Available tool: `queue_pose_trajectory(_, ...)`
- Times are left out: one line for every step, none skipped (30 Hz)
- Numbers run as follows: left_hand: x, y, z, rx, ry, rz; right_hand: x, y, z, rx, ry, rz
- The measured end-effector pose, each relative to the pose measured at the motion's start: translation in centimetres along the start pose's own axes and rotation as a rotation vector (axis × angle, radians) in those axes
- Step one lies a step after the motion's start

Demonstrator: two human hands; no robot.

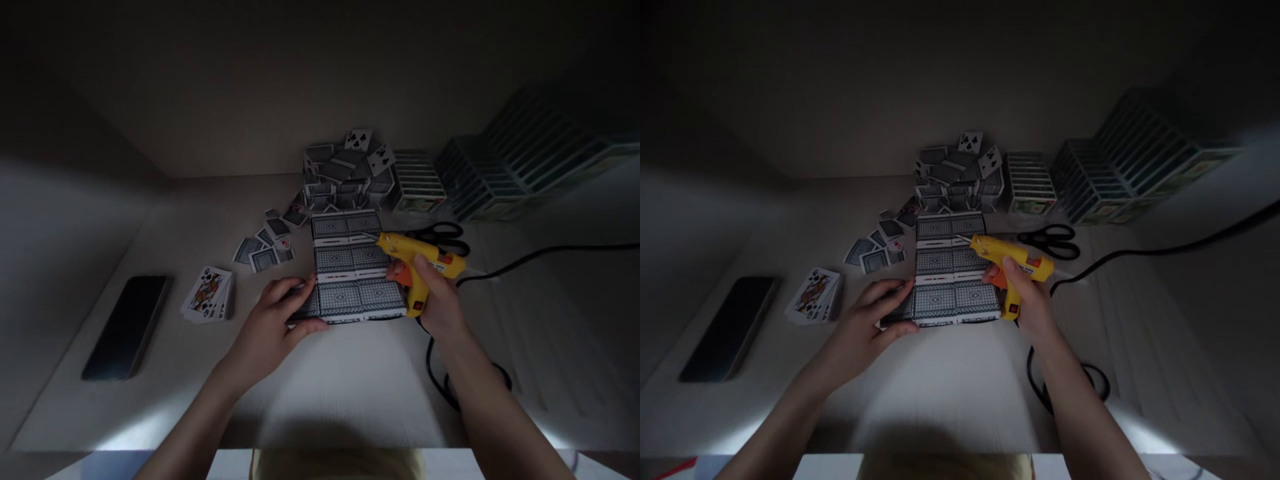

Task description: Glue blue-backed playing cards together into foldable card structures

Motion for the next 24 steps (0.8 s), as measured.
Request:
queue_pose_trajectory(-0.2,-0.1,0.0,0.019,-0.007,-0.024,0.0,0.0,0.0,0.003,0.003,-0.002)
queue_pose_trajectory(-0.4,-0.2,-0.1,0.036,-0.012,-0.053,0.0,0.0,0.1,0.005,0.001,-0.007)
queue_pose_trajectory(-0.6,-0.4,-0.1,0.051,-0.018,-0.085,0.0,0.0,0.1,0.008,-0.006,-0.015)
queue_pose_trajectory(-0.8,-0.5,-0.2,0.064,-0.024,-0.119,0.0,0.0,0.1,0.012,-0.013,-0.024)
queue_pose_trajectory(-1.1,-0.7,-0.2,0.074,-0.029,-0.154,0.0,0.0,0.1,0.016,-0.017,-0.028)
queue_pose_trajectory(-1.3,-0.9,-0.2,0.082,-0.03,-0.189,0.0,-0.1,0.1,0.019,-0.014,-0.027)
queue_pose_trajectory(-1.5,-1.0,-0.1,0.082,-0.025,-0.226,0.0,0.0,0.1,0.017,-0.014,-0.025)
queue_pose_trajectory(-1.7,-1.2,-0.1,0.078,-0.017,-0.265,0.0,0.0,0.1,0.012,-0.015,-0.023)
queue_pose_trajectory(-1.9,-1.4,0.0,0.072,-0.008,-0.304,0.1,0.0,0.0,0.007,-0.016,-0.02)
queue_pose_trajectory(-2.0,-1.5,0.0,0.061,0.006,-0.34,0.1,0.0,0.0,0.004,-0.016,-0.018)
queue_pose_trajectory(-2.1,-1.6,0.1,0.049,0.02,-0.369,0.1,0.1,0.0,0.001,-0.019,-0.019)
queue_pose_trajectory(-2.2,-1.7,0.1,0.041,0.038,-0.387,0.1,0.1,0.0,-0.001,-0.021,-0.017)
queue_pose_trajectory(-2.2,-1.8,0.2,0.038,0.058,-0.393,0.1,0.1,-0.1,-0.002,-0.023,-0.014)
queue_pose_trajectory(-2.2,-1.9,0.2,0.039,0.082,-0.387,0.1,0.1,-0.1,-0.001,-0.026,-0.01)
queue_pose_trajectory(-2.2,-2.0,0.1,0.039,0.109,-0.372,0.1,0.1,-0.1,-0.002,-0.027,-0.008)
queue_pose_trajectory(-2.1,-2.0,0.0,0.043,0.135,-0.348,0.1,0.2,-0.1,-0.003,-0.03,-0.007)
queue_pose_trajectory(-1.9,-2.0,-0.1,0.047,0.162,-0.319,0.2,0.2,-0.1,-0.002,-0.033,-0.008)
queue_pose_trajectory(-1.8,-1.9,-0.2,0.049,0.191,-0.284,0.2,0.2,-0.1,0.003,-0.036,-0.01)
queue_pose_trajectory(-1.5,-1.7,-0.3,0.043,0.219,-0.247,0.2,0.2,-0.1,0.008,-0.04,-0.013)
queue_pose_trajectory(-1.3,-1.5,-0.4,0.026,0.243,-0.212,0.2,0.2,-0.1,0.015,-0.043,-0.014)
queue_pose_trajectory(-1.1,-1.2,-0.5,-0.006,0.265,-0.183,0.2,0.2,-0.1,0.02,-0.047,-0.015)
queue_pose_trajectory(-0.9,-0.9,-0.6,-0.049,0.28,-0.163,0.2,0.2,-0.1,0.024,-0.049,-0.015)
queue_pose_trajectory(-0.8,-0.5,-0.6,-0.095,0.29,-0.155,0.2,0.2,-0.1,0.026,-0.051,-0.016)
queue_pose_trajectory(-0.8,-0.2,-0.6,-0.136,0.295,-0.162,0.3,0.2,-0.1,0.027,-0.054,-0.019)
Point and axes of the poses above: each hand's wrist, its own z-axis towards the middle knuckle, its own x-axis out of the back of the hand, y = z × x, the point moved 4 cm from there along z, towards the middle knuckle, and after that the axes turned 6 degrees about z, right-handed, at the moved point
